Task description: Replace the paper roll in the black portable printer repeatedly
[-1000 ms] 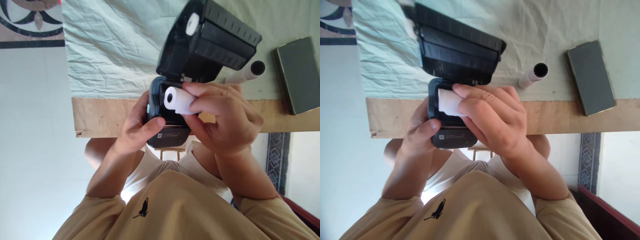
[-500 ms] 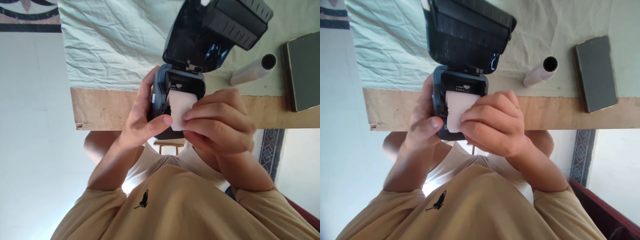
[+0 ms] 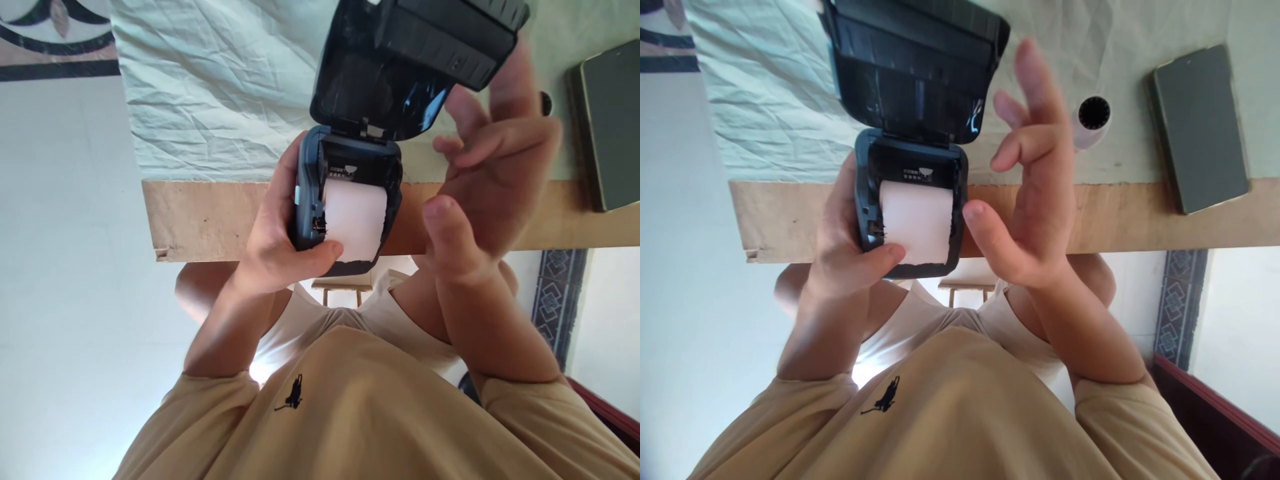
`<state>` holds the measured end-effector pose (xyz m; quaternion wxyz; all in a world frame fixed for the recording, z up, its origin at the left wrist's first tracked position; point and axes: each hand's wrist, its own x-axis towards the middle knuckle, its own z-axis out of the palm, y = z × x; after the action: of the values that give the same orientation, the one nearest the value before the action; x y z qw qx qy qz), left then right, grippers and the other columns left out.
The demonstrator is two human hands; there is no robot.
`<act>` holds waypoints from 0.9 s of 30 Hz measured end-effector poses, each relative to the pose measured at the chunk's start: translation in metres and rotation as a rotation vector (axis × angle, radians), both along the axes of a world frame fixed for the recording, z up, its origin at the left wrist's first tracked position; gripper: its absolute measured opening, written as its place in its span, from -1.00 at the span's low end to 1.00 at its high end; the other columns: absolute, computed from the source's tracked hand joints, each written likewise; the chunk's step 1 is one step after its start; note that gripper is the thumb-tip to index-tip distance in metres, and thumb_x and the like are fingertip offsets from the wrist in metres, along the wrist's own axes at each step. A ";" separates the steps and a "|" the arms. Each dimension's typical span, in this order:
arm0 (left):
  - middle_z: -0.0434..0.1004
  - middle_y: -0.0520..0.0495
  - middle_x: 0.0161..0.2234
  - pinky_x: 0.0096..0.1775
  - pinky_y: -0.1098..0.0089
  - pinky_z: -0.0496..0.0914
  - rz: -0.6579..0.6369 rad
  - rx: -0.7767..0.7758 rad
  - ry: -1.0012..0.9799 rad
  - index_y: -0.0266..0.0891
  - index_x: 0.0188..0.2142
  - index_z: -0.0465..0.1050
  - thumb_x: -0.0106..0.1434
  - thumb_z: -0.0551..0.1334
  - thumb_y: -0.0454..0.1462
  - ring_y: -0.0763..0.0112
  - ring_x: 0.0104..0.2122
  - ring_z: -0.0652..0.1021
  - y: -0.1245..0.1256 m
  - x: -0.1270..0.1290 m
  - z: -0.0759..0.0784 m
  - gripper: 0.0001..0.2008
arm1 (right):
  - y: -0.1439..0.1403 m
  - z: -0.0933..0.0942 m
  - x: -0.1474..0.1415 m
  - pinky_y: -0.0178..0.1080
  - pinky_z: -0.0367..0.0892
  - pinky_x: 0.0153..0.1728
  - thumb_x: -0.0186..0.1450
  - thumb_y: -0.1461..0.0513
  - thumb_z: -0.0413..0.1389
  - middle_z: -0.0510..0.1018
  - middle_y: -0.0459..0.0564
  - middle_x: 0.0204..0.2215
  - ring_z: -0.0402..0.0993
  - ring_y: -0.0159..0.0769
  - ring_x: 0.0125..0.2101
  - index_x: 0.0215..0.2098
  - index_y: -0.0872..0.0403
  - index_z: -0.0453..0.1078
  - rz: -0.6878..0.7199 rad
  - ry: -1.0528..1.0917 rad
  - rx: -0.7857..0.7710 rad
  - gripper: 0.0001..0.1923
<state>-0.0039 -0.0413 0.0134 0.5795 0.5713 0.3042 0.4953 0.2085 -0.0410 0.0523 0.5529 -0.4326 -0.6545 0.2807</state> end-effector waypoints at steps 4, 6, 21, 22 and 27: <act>0.52 -0.10 0.11 -0.08 0.19 0.54 0.015 0.031 -0.057 -0.01 0.24 0.35 -0.16 0.53 -0.01 0.06 -0.01 0.59 0.003 -0.007 -0.009 -0.07 | 0.008 -0.001 -0.005 -0.05 0.42 0.13 0.39 0.10 0.04 0.49 -0.09 -0.28 0.59 -0.26 -0.04 -0.17 -0.04 0.42 0.038 0.380 0.174 -0.83; 0.52 -0.11 0.10 0.07 0.14 0.51 0.009 0.053 -0.069 -0.08 0.19 0.38 -0.17 0.54 -0.03 -0.02 0.09 0.55 0.003 -0.007 -0.009 -0.10 | 0.008 -0.003 -0.004 -0.15 0.46 -0.10 0.38 0.06 0.08 0.49 -0.10 -0.34 0.58 -0.32 -0.22 -0.18 -0.03 0.40 -0.024 0.356 0.124 -0.81; 0.59 -0.11 -0.05 0.02 0.09 0.52 0.090 -0.209 -0.119 -0.09 0.14 0.42 0.25 0.28 0.12 -0.01 0.07 0.59 -0.021 0.010 0.031 -0.43 | 0.000 0.002 0.003 -0.16 0.48 -0.03 0.33 -0.15 0.16 0.45 -0.05 0.07 0.46 -0.29 -0.02 0.31 -0.19 0.16 0.299 -0.226 -0.100 -0.33; 0.60 -0.13 -0.06 -0.02 0.12 0.52 0.080 -0.211 -0.117 -0.11 0.14 0.42 0.26 0.28 0.10 0.01 0.03 0.61 -0.021 0.009 0.029 -0.44 | 0.000 0.002 0.003 -0.17 0.48 -0.03 0.32 -0.16 0.18 0.45 -0.05 0.07 0.46 -0.29 -0.02 0.31 -0.19 0.16 0.290 -0.248 -0.083 -0.32; 0.61 -0.15 -0.05 -0.18 0.21 0.51 0.024 -0.208 -0.162 -0.11 0.20 0.38 0.26 0.30 0.06 0.00 0.08 0.58 -0.018 0.007 0.021 -0.41 | 0.001 -0.003 0.001 -0.12 0.51 -0.02 0.33 -0.20 0.13 0.44 -0.02 0.10 0.47 -0.24 0.01 0.30 -0.17 0.15 0.251 -0.267 -0.042 -0.32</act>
<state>0.0034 -0.0594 0.0346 0.6522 0.4625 0.3130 0.5127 0.2093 -0.0401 0.0497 0.4125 -0.3924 -0.7649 0.3014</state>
